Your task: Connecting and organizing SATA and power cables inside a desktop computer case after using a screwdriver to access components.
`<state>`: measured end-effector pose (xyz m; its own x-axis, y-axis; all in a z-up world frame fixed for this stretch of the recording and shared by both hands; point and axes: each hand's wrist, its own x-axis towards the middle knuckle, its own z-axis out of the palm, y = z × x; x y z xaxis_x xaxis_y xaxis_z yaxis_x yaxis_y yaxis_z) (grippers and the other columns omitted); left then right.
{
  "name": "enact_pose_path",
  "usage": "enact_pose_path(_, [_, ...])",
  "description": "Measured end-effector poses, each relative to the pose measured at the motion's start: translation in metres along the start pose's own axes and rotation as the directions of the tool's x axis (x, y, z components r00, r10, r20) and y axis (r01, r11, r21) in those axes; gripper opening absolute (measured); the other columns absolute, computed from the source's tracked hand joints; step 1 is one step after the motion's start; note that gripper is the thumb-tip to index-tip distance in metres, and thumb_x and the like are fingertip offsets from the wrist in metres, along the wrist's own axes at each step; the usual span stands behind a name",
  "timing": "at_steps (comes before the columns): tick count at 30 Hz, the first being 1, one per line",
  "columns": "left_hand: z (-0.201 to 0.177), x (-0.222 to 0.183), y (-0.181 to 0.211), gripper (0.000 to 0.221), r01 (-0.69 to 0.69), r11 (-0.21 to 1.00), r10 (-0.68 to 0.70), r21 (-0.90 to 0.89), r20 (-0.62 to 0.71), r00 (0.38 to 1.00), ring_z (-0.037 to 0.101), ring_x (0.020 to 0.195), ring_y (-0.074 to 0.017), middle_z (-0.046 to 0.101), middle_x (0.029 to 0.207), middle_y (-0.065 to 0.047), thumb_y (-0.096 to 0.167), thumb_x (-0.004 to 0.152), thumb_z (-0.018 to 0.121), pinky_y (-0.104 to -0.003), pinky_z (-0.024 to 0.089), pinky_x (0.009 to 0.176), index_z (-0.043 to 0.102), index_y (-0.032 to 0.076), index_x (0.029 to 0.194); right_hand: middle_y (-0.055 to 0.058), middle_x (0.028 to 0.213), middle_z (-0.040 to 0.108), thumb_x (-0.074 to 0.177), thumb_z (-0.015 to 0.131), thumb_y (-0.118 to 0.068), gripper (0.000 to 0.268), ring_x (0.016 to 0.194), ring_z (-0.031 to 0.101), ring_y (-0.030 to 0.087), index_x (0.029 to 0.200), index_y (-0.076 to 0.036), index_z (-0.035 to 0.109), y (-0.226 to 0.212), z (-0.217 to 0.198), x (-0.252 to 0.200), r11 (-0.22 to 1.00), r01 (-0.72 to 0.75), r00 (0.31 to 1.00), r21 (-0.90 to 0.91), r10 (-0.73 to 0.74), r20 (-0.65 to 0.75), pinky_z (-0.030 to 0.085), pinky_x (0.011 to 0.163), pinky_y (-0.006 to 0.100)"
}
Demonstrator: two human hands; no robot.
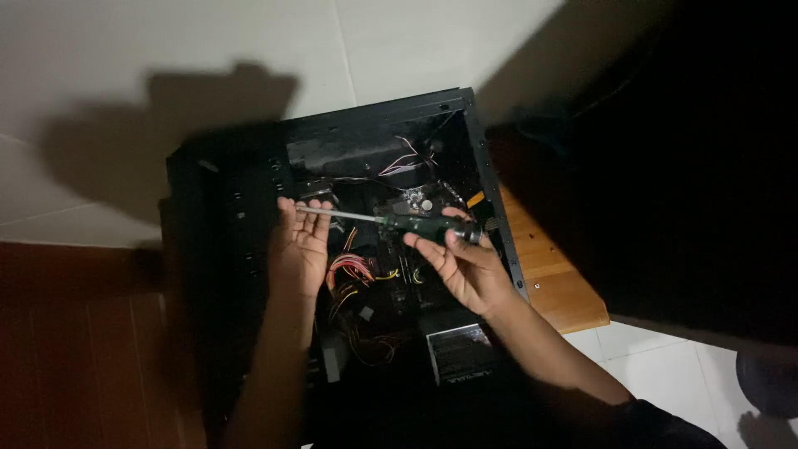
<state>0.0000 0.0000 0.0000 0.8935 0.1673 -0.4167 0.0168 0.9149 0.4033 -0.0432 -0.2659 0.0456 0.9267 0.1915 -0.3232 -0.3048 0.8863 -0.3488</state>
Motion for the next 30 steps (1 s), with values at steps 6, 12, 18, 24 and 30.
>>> enact_pose_path(6, [0.016, -0.012, -0.004, 0.018, -0.079, 0.995, 0.075, 0.068, 0.049, 0.996, 0.074, 0.101, -0.021, 0.076, 0.098, -0.004, 0.028, 0.096, 0.071, -0.046, 0.057, 0.111, 0.075, 0.012, 0.104, 0.024, 0.117, 0.073, 0.096, 0.069, -0.015, 0.023, 0.107, 0.071, 0.046, 0.116, -0.005, 0.071, 0.003, -0.022, 0.012, 0.999, -0.049, 0.987, 0.005, 0.049, -0.151, 0.062, 0.098, 0.045])
enact_pose_path(12, [0.014, -0.011, -0.007, 0.018, -0.132, 0.985, 0.116, 0.112, 0.145, 0.983, 0.073, 0.103, -0.0209, 0.075, 0.099, -0.001, 0.03, 0.093, 0.074, -0.047, 0.058, 0.11, 0.075, 0.017, 0.106, 0.026, 0.1, 0.075, 0.094, 0.075, -0.027, 0.026, 0.095, 0.076, 0.037, 0.103, -0.003, 0.07, -0.001, 0.001, 0.009, 0.996, -0.088, 0.97, 0.004, 0.087, -0.228, 0.066, 0.089, 0.038])
enact_pose_path(18, [0.022, -0.02, -0.009, 0.021, -0.168, 0.98, 0.145, 0.107, 0.196, 0.97, 0.073, 0.103, -0.0227, 0.075, 0.101, -0.003, 0.028, 0.092, 0.075, -0.049, 0.058, 0.109, 0.074, 0.016, 0.109, 0.024, 0.096, 0.075, 0.096, 0.074, -0.029, 0.024, 0.091, 0.077, 0.034, 0.1, -0.006, 0.069, -0.002, 0.02, 0.005, 0.996, -0.084, 0.966, 0.017, 0.086, -0.242, 0.066, 0.085, 0.036])
enact_pose_path(24, [0.028, -0.022, -0.012, 0.023, -0.191, 0.977, 0.16, 0.099, 0.258, 0.953, 0.074, 0.104, -0.026, 0.075, 0.106, -0.007, 0.026, 0.096, 0.071, -0.051, 0.058, 0.108, 0.071, 0.013, 0.115, 0.022, 0.093, 0.074, 0.096, 0.074, -0.031, 0.027, 0.089, 0.078, 0.033, 0.095, -0.005, 0.067, -0.002, -0.001, 0.01, 0.996, -0.09, 0.957, 0.02, 0.092, -0.277, 0.067, 0.082, 0.036])
enact_pose_path(30, [0.03, -0.026, -0.016, 0.025, -0.184, 0.964, 0.13, 0.194, 0.263, 0.956, 0.074, 0.101, -0.0316, 0.073, 0.11, -0.017, 0.018, 0.099, 0.066, -0.053, 0.061, 0.101, 0.069, 0.008, 0.122, 0.021, 0.093, 0.074, 0.095, 0.074, -0.033, 0.029, 0.089, 0.078, 0.031, 0.094, -0.005, 0.068, -0.005, 0.012, 0.006, 0.996, -0.088, 0.958, 0.03, 0.093, -0.273, 0.067, 0.082, 0.035])
